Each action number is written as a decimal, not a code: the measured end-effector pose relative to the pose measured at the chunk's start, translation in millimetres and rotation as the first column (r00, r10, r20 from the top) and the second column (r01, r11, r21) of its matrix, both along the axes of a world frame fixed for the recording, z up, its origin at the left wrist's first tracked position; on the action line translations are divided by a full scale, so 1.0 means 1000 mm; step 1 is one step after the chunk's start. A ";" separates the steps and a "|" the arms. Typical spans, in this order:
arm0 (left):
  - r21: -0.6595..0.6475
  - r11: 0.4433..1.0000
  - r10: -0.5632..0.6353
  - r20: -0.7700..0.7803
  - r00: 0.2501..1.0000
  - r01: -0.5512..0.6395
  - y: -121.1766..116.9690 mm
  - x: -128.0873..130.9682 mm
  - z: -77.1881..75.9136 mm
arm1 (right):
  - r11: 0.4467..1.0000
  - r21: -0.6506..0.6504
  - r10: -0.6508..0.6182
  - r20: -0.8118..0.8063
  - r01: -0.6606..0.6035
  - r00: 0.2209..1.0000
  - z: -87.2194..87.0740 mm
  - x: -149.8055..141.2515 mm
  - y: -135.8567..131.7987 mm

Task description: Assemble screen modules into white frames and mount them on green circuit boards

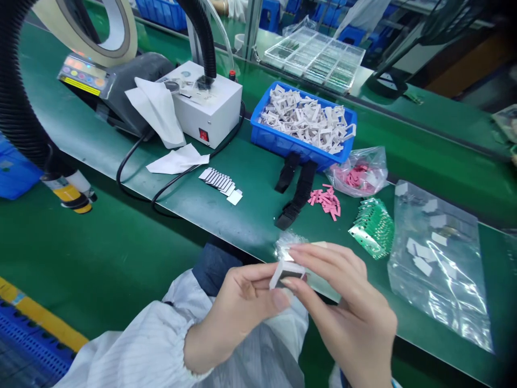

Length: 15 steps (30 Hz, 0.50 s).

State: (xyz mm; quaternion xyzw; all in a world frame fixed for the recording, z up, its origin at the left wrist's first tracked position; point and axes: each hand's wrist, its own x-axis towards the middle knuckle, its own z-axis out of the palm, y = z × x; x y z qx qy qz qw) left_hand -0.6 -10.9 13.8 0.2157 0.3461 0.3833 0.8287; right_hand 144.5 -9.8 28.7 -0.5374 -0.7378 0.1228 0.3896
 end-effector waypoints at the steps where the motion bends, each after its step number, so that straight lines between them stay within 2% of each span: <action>1: 0.020 1.000 -0.006 -0.043 0.999 0.007 0.000 0.000 0.000 | 0.999 -0.015 0.031 0.018 -0.031 0.999 0.002 0.003 0.000; 4: 0.075 0.996 -0.046 -0.096 0.994 0.053 0.002 -0.001 -0.002 | 0.991 -0.036 0.129 0.070 -0.127 0.989 0.010 0.011 0.000; 9: 0.011 1.000 -0.028 0.104 0.994 0.027 0.002 0.004 -0.012 | 0.972 0.000 0.232 0.064 -0.233 0.970 0.019 0.022 -0.005; 12: -0.014 0.993 -0.109 0.181 0.977 0.113 -0.001 0.011 -0.017 | 0.973 0.089 0.203 0.092 -0.211 0.975 0.017 0.027 -0.016; 15: -0.049 0.968 -0.230 0.218 0.948 0.246 -0.005 0.017 -0.014 | 0.976 0.174 0.109 0.138 -0.132 0.984 0.008 0.027 -0.037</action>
